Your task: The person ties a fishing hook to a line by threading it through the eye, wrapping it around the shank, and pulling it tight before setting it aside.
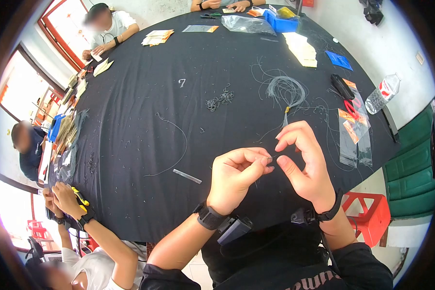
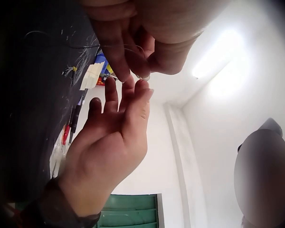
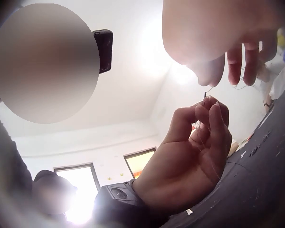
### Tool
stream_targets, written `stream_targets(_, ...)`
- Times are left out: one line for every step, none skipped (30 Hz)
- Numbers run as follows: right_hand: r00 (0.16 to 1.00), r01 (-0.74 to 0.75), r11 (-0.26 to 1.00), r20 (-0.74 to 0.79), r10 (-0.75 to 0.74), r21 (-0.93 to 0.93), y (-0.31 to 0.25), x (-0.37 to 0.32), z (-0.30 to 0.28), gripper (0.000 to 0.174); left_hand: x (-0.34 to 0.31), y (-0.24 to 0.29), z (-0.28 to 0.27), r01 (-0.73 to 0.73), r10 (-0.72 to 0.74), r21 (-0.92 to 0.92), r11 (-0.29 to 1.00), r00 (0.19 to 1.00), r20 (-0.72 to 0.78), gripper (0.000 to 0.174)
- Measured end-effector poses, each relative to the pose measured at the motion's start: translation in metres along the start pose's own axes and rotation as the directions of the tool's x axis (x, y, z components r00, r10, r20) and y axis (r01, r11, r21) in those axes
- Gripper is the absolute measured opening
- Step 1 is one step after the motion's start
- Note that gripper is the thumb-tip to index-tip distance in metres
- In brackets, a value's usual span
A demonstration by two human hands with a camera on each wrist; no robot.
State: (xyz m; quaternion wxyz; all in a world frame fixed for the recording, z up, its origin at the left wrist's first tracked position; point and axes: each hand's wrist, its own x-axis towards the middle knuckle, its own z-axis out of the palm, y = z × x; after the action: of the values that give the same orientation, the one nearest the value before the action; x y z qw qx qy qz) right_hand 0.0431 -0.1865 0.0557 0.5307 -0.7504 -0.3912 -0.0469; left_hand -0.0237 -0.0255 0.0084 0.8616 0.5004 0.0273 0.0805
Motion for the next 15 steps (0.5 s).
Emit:
stream_targets(1.0, -0.004, 1.0, 0.002, 0.004, -0.009, -0.001, 0.0, 0.0, 0.012, 0.0, 0.0, 0.0, -0.001, 0.001, 0.002, 1.0, 1.0, 0.0, 0.005)
stream_targets(1.0, 0.013, 1.0, 0.001, -0.013, -0.002, 0.001, -0.001, 0.001, 0.013, 0.0, 0.0, 0.0, -0.001, 0.001, 0.005, 1.0, 1.0, 0.0, 0.005)
stream_targets(1.0, 0.03, 1.0, 0.0, -0.03, 0.005, 0.006, -0.001, 0.003, 0.013, 0.0, 0.0, 0.0, -0.002, 0.002, 0.007, 1.0, 1.0, 0.001, 0.005)
stream_targets(0.999, 0.046, 0.999, -0.002, -0.046, 0.012, 0.008, -0.002, 0.004, 0.014, 0.0, 0.0, 0.0, -0.002, 0.002, 0.012, 1.0, 1.0, 0.001, 0.005)
stream_targets(1.0, 0.029, 1.0, 0.007, -0.029, 0.012, 0.008, -0.002, 0.003, 0.014, 0.0, 0.001, 0.001, -0.002, 0.002, 0.017, 1.0, 1.0, 0.002, 0.005)
stream_targets(1.0, 0.013, 1.0, 0.016, -0.013, 0.011, 0.007, -0.002, 0.003, 0.014, 0.0, 0.001, 0.001, -0.002, 0.002, 0.022, 1.0, 1.0, 0.002, 0.005)
stream_targets(1.0, -0.003, 1.0, 0.026, 0.003, 0.011, 0.006, -0.002, 0.004, 0.014, 0.0, 0.001, 0.002, 0.0, 0.0, 0.031, 1.0, 1.0, 0.001, 0.005)
stream_targets(1.0, 0.011, 0.999, 0.019, -0.012, 0.03, 0.007, -0.002, 0.005, 0.015, -0.001, 0.002, 0.003, 0.002, -0.002, 0.04, 0.999, 1.0, 0.0, 0.004)
stream_targets(1.0, 0.026, 0.998, 0.012, -0.027, 0.05, 0.009, -0.002, 0.007, 0.016, -0.001, 0.003, 0.003, 0.004, -0.004, 0.049, 0.999, 1.0, -0.002, 0.004)
stream_targets(0.999, 0.041, 0.997, 0.005, -0.042, 0.068, 0.01, -0.002, 0.009, 0.016, -0.001, 0.002, 0.003, -0.019, 0.019, 0.062, 0.998, 1.0, 0.014, 0.004)
stream_targets(0.999, 0.035, 0.996, 0.004, -0.035, 0.079, 0.01, -0.002, 0.01, 0.017, 0.0, 0.0, 0.001, -0.044, 0.041, 0.075, 0.996, 0.999, 0.03, 0.004)
stream_targets(1.0, 0.028, 0.995, 0.003, -0.029, 0.09, 0.01, -0.003, 0.01, 0.019, 0.0, -0.002, 0.001, -0.068, 0.064, 0.087, 0.994, 0.997, 0.047, 0.003)
stream_targets(1.0, 0.021, 0.995, 0.003, -0.022, 0.102, 0.01, -0.003, 0.011, 0.02, 0.0, -0.001, 0.002, -0.08, 0.076, 0.098, 0.992, 0.996, 0.052, 0.003)
stream_targets(1.0, 0.022, 0.995, -0.001, -0.022, 0.099, 0.01, -0.004, 0.012, 0.021, -0.001, -0.001, 0.002, -0.093, 0.087, 0.11, 0.99, 0.994, 0.058, 0.003)
stream_targets(1.0, 0.022, 0.995, -0.004, -0.022, 0.096, 0.01, -0.004, 0.013, 0.022, -0.001, -0.001, 0.003, -0.106, 0.099, 0.121, 0.987, 0.993, 0.063, 0.003)
